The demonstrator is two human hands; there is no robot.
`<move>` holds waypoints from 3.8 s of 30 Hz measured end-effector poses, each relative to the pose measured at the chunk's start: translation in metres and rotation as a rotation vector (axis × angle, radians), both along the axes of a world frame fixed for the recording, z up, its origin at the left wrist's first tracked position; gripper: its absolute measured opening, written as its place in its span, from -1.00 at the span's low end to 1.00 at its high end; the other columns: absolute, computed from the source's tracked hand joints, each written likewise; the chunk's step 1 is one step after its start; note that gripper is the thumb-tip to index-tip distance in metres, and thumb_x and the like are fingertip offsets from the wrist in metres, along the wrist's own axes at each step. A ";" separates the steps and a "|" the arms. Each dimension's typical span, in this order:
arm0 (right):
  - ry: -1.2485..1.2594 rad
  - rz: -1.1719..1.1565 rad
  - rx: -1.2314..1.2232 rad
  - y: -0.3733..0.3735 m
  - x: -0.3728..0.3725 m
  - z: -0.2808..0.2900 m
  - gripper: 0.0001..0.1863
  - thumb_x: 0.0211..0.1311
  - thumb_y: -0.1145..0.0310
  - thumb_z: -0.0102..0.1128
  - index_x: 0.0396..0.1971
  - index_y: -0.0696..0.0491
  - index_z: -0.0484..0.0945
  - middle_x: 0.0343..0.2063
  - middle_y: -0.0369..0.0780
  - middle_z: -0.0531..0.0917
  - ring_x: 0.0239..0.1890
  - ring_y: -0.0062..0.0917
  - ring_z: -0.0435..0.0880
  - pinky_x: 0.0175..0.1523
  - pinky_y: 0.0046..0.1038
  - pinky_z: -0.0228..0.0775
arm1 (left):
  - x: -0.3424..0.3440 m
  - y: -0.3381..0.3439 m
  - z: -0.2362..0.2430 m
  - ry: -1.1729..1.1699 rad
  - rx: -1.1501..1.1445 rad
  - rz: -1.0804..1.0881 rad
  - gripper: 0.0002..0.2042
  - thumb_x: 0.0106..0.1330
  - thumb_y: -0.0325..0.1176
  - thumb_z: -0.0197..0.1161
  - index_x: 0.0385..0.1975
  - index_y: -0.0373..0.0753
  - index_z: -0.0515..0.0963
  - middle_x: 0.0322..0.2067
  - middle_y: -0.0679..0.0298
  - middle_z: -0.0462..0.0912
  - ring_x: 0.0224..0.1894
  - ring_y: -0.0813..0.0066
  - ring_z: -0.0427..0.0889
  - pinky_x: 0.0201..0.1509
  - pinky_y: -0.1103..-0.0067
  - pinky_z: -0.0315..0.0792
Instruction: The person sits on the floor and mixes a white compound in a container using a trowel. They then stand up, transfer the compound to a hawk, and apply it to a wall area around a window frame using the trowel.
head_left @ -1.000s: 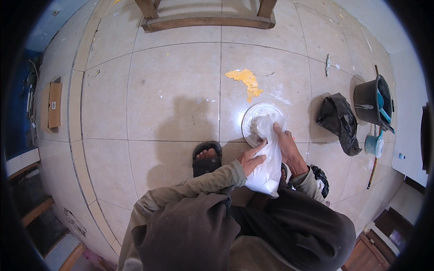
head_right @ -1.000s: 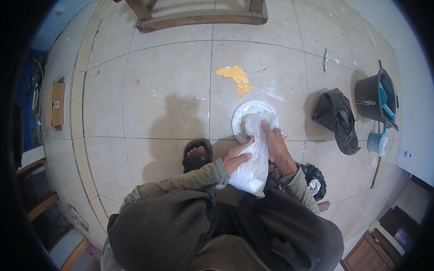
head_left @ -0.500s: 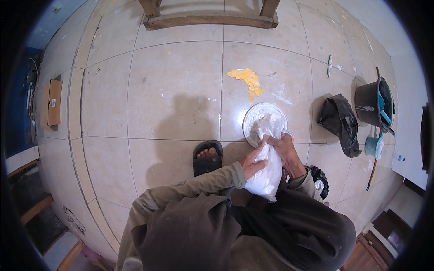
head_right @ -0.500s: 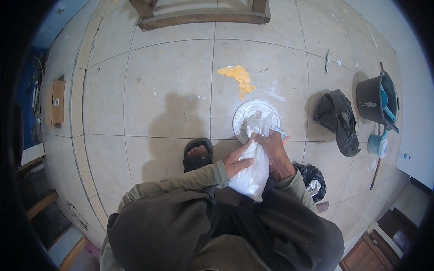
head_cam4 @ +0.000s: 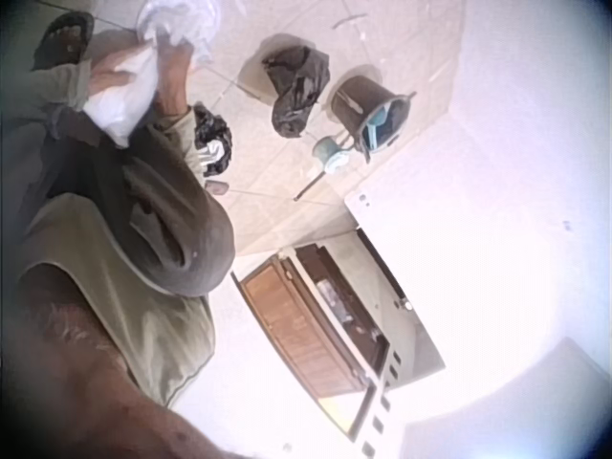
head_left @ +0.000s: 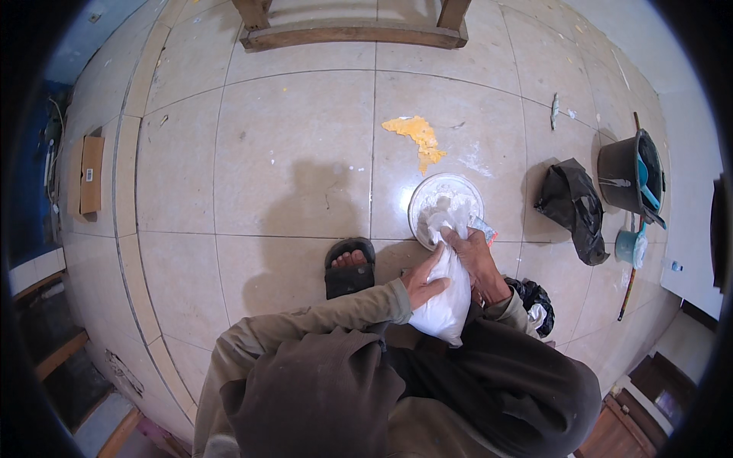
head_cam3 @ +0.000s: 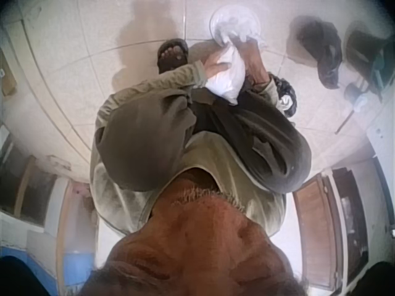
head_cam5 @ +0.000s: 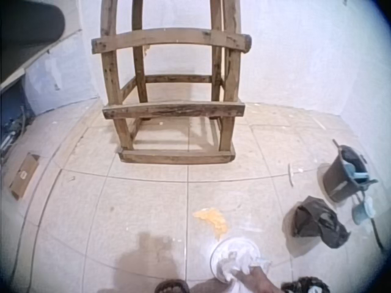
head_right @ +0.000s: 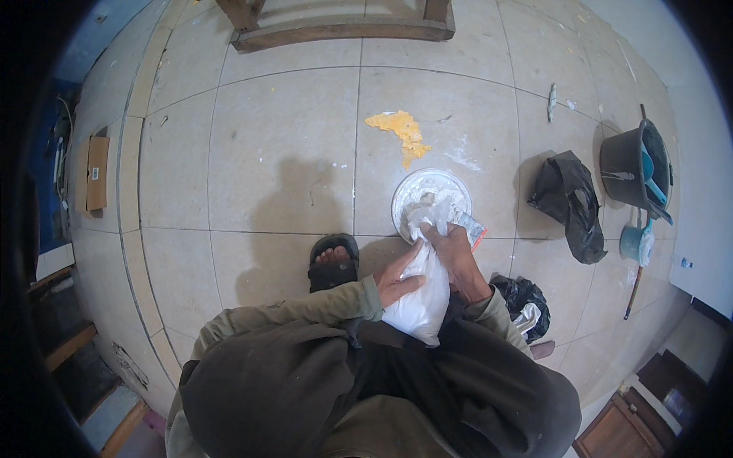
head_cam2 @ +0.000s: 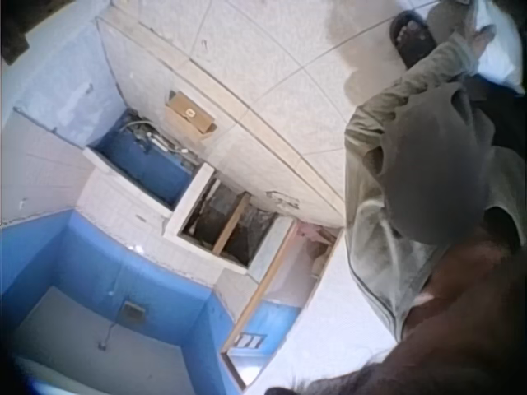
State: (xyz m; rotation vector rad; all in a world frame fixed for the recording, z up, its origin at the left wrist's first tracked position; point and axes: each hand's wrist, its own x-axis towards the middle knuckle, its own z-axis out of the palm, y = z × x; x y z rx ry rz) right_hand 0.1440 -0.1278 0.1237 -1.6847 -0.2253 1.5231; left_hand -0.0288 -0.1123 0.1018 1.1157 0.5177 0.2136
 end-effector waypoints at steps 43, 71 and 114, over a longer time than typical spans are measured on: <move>-0.117 -0.113 0.085 -0.020 0.022 0.006 -0.63 0.38 0.26 0.07 -0.08 0.31 0.50 -0.29 -0.16 0.65 -0.33 -0.56 0.62 -0.23 -0.52 0.48 | 0.012 -0.011 -0.017 -0.021 -0.082 0.052 -0.18 0.28 -0.27 0.26 0.37 -0.48 -0.11 0.27 -0.01 0.23 0.32 0.33 0.19 0.37 0.48 0.09; -0.559 -0.511 0.831 -0.062 0.119 0.115 -0.35 0.49 0.05 -0.20 0.28 0.33 0.16 0.21 0.00 0.37 0.26 -0.28 0.36 0.35 -0.25 0.20 | 0.044 0.046 0.007 -0.153 0.389 -0.009 0.07 0.14 -0.23 0.42 0.44 -0.13 -0.35 0.33 -0.01 0.19 0.36 0.20 0.23 0.40 0.37 0.10; -1.445 -0.260 0.072 -0.087 0.181 0.105 -0.62 0.24 0.24 0.25 -0.09 0.23 0.54 -0.24 -0.12 0.63 -0.18 -0.48 0.58 0.02 -0.45 0.37 | -0.010 0.059 -0.041 0.118 0.348 0.361 -0.32 0.23 -0.30 0.34 0.31 -0.29 0.17 0.19 0.04 0.40 0.26 0.27 0.38 0.31 0.31 0.26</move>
